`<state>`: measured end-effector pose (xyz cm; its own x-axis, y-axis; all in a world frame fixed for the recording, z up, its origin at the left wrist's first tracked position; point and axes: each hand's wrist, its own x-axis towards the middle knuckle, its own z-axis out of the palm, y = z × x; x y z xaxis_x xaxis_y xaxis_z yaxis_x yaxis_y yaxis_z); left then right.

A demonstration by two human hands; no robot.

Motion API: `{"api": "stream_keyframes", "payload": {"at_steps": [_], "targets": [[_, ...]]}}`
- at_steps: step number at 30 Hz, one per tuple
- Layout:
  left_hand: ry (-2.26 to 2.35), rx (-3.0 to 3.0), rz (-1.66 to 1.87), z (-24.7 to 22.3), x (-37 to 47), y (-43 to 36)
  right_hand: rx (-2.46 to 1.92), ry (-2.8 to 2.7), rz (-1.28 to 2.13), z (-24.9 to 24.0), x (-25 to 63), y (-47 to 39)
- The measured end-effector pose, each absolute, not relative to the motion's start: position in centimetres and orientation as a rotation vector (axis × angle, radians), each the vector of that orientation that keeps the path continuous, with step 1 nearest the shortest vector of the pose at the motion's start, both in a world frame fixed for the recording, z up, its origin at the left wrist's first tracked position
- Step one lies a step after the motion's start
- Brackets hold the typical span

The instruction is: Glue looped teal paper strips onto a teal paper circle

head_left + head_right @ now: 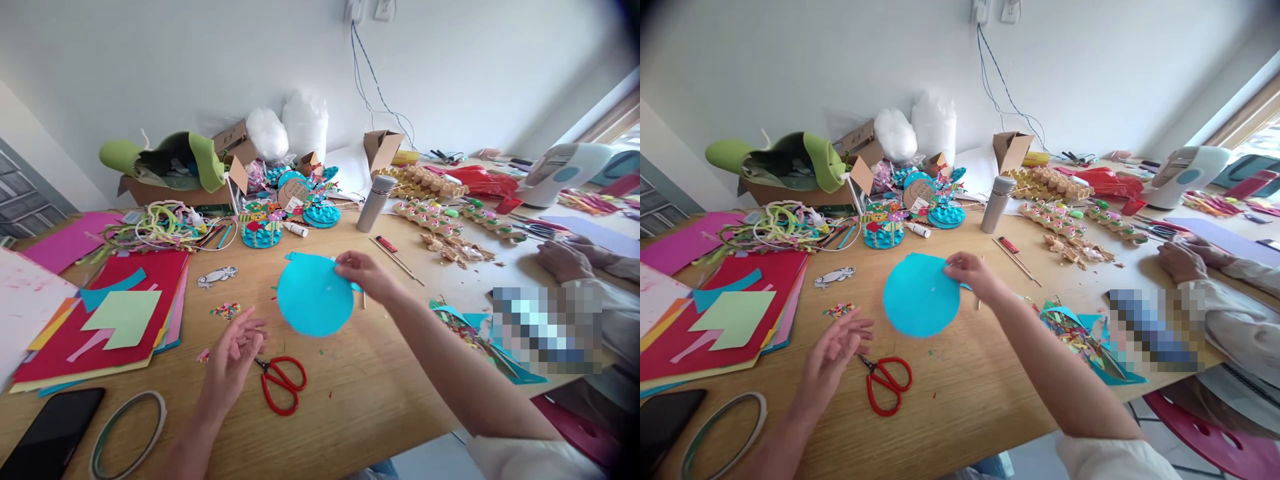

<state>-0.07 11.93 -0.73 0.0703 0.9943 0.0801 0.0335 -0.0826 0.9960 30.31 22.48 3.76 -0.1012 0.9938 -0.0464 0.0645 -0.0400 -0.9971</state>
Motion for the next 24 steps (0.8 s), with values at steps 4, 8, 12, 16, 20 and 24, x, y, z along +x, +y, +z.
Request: {"api": "stream_keyframes", "payload": {"at_steps": [4, 8, 12, 16, 20, 24], "targets": [[1.040, 1.041, 1.054, -0.2, 0.1, 12.0, -1.172, -1.440, 1.428, 2.2, 25.7, 17.4], [1.070, 0.986, 1.014, -0.1, 0.0, 12.2, -1.366, -1.763, 1.306, 2.5, 26.7, 18.0], [1.089, 1.000, 1.036, 0.1, -0.1, 12.2, -2.154, -1.881, 0.697, 2.9, 31.9, 22.5], [1.047, 1.014, 0.995, 0.0, -0.1, 12.0, -2.468, -1.847, 0.565, 1.9, 35.3, 26.3], [1.021, 1.012, 0.965, -0.4, -0.3, 12.0, -2.619, -1.906, 0.628, 0.9, 35.9, 27.8], [1.019, 0.989, 0.938, -0.3, -0.4, 12.0, -2.684, -1.990, 0.727, 1.3, 36.3, 28.4]]}}
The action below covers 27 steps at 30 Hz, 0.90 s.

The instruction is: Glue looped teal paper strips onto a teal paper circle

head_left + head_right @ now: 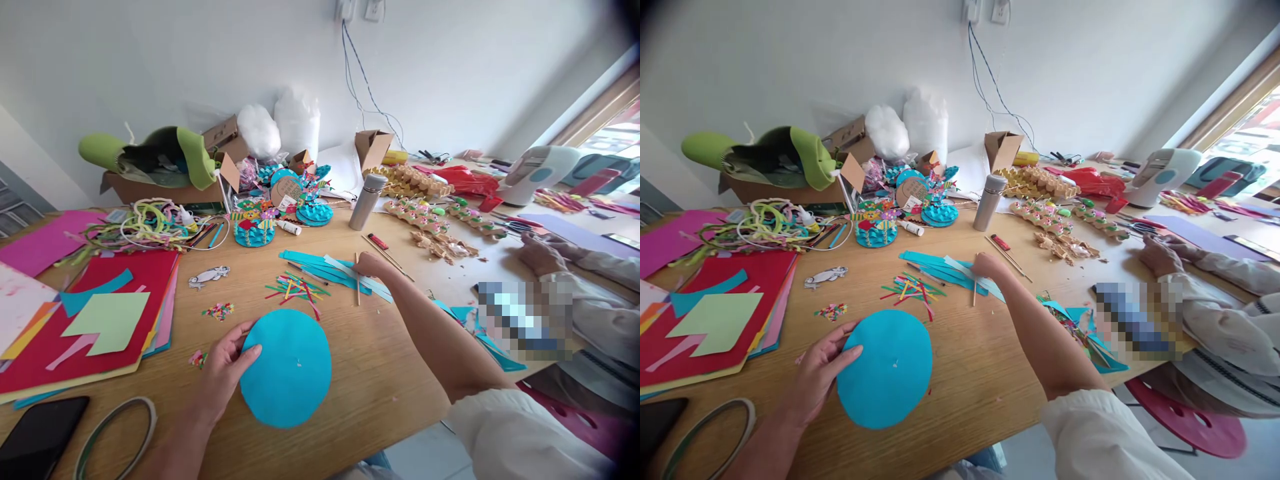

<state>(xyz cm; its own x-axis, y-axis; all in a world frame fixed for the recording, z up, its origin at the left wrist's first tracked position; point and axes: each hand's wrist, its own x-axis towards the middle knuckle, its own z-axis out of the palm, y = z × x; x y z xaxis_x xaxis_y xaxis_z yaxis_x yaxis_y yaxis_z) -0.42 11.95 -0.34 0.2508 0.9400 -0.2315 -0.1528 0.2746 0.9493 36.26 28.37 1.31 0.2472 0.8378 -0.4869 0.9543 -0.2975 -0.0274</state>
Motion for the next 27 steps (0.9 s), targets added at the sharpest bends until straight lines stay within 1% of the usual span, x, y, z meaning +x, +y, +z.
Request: {"api": "stream_keyframes", "payload": {"at_steps": [9, 15, 20, 24, 27], "targets": [[1.064, 0.962, 0.916, -0.3, -0.5, 11.9, 2.075, 1.685, -0.598, 1.8, 38.0, 29.7], [1.128, 0.918, 0.890, -0.5, -0.4, 12.0, 2.065, 1.817, -0.311, 2.7, 39.8, 33.5], [1.165, 0.865, 0.915, 0.1, -0.2, 11.9, 2.034, 1.925, -0.151, 2.0, 39.0, 35.1], [1.191, 0.826, 0.943, 0.6, 0.0, 11.8, 2.002, 2.147, -0.068, 1.5, 37.3, 34.0], [1.185, 0.796, 0.958, 0.8, 0.2, 11.6, 1.872, 2.414, -0.092, 0.9, 35.4, 32.4]]}}
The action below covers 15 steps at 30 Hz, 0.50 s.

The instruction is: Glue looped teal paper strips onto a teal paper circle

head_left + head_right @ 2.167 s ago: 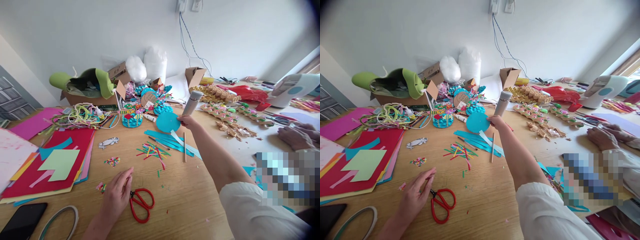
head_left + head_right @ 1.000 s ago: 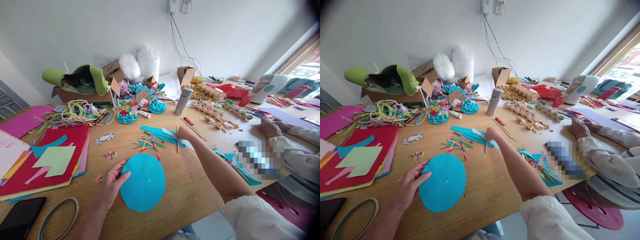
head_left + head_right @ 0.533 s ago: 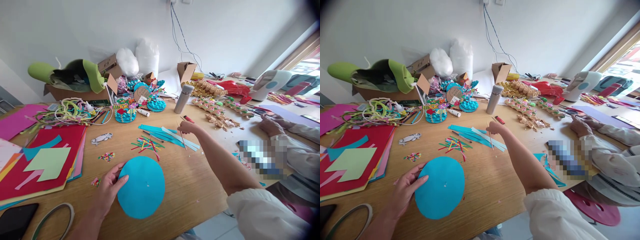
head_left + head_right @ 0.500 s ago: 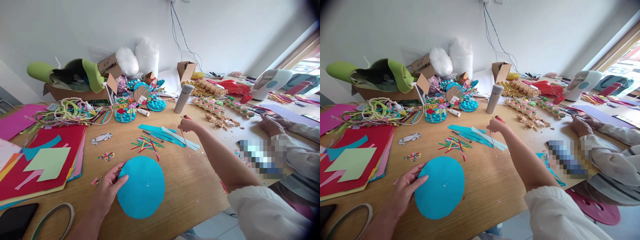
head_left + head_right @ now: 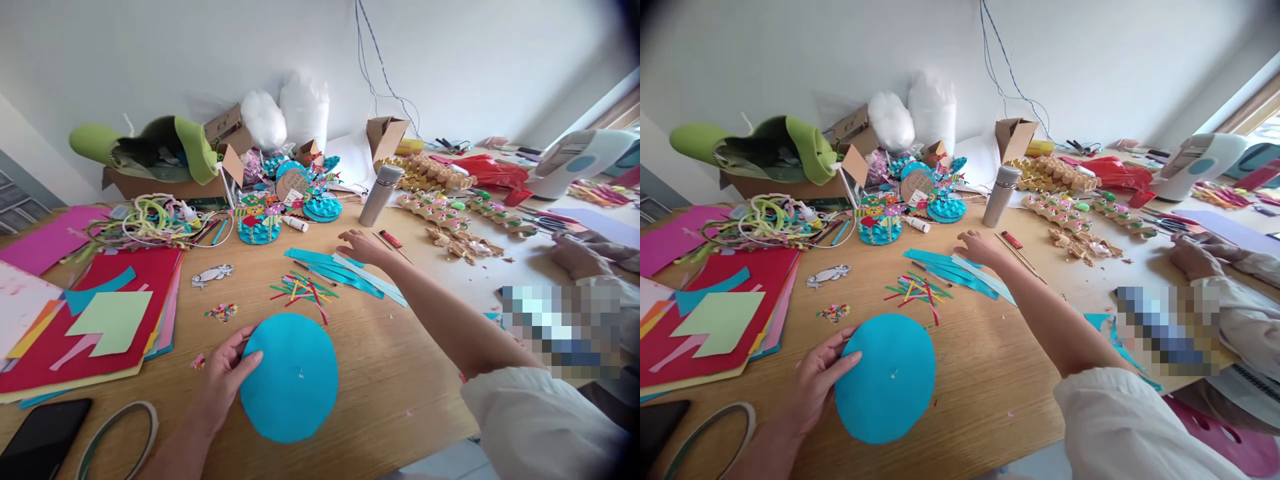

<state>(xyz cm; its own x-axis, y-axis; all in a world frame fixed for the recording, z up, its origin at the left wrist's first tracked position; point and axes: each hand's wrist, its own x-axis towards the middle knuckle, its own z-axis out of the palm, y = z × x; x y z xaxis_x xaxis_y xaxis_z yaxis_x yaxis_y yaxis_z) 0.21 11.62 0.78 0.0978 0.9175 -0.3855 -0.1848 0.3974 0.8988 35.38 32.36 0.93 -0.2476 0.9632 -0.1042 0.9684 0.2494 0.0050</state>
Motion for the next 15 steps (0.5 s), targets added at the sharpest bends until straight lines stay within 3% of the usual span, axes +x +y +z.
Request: {"api": "stream_keyframes", "payload": {"at_steps": [6, 15], "targets": [[1.144, 0.801, 0.940, 0.6, 0.1, 11.6, 1.542, 2.763, -0.277, -1.6, 32.5, 29.7], [1.133, 0.794, 0.950, 0.6, -0.1, 11.8, 1.623, 2.719, -0.076, -3.2, 32.7, 29.5]]}}
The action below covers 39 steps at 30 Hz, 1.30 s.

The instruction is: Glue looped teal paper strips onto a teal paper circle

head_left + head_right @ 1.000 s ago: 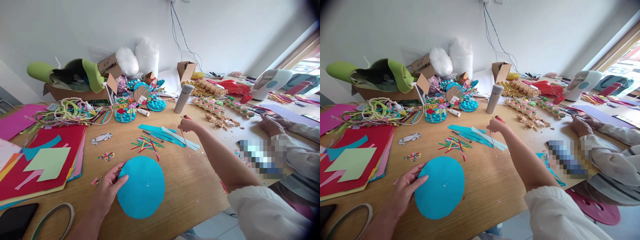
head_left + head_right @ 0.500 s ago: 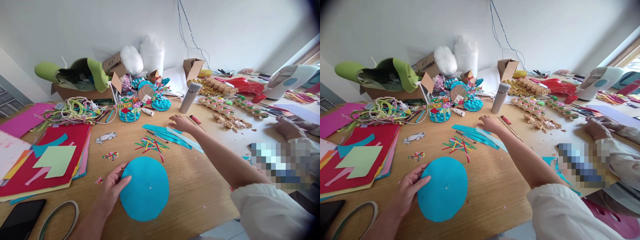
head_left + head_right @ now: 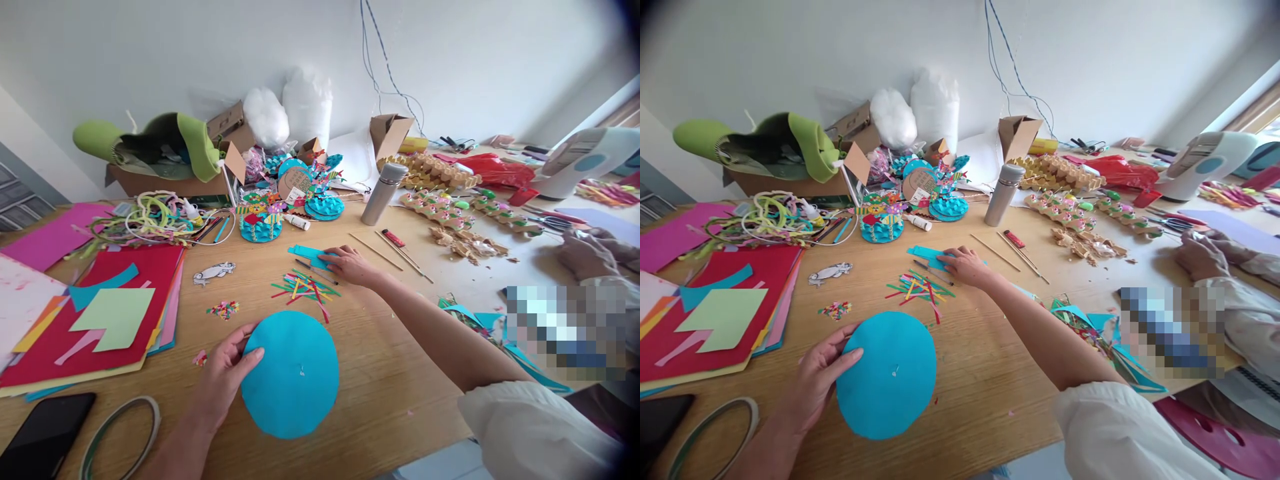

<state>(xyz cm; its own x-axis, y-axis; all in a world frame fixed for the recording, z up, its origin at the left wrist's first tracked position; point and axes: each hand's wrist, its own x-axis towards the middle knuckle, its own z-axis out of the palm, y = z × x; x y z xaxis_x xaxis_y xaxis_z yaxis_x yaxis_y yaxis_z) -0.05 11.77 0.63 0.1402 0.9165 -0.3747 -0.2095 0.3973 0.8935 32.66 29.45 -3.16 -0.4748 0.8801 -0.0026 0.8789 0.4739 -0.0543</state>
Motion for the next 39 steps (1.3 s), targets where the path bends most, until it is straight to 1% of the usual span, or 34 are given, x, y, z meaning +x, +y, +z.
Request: {"api": "stream_keyframes", "payload": {"at_steps": [7, 11, 14, 18, 25, 28, 32, 35, 39], "targets": [[1.159, 0.782, 0.978, 1.0, 0.3, 11.5, -1.803, -2.526, -0.027, -3.2, 34.1, 29.1], [1.143, 0.787, 0.956, 0.6, 0.0, 11.6, -1.785, -2.527, -0.062, -3.2, 33.6, 28.6], [1.134, 0.818, 0.921, 0.4, -0.3, 11.8, -1.741, -2.570, -0.023, -3.5, 32.5, 28.7], [1.147, 0.823, 0.913, 0.6, -0.3, 12.0, -1.902, -2.481, 0.080, -4.0, 32.2, 29.8], [1.170, 0.774, 0.984, 0.9, 0.2, 11.7, -2.066, -2.340, 0.061, -4.1, 33.9, 31.1], [1.172, 0.802, 0.956, 0.5, -0.4, 11.9, -2.127, -2.277, 0.029, -2.9, 35.5, 30.4], [1.163, 0.806, 0.909, 0.0, -1.0, 12.2, -2.215, -2.195, -0.007, -0.1, 39.6, 28.5], [1.161, 0.793, 0.903, 0.2, -0.9, 12.1, -2.328, -2.224, 0.090, 1.2, 43.2, 26.4], [1.165, 0.793, 0.937, 0.8, -0.3, 11.8, -2.424, -2.321, 0.174, 1.0, 45.4, 23.7]]}}
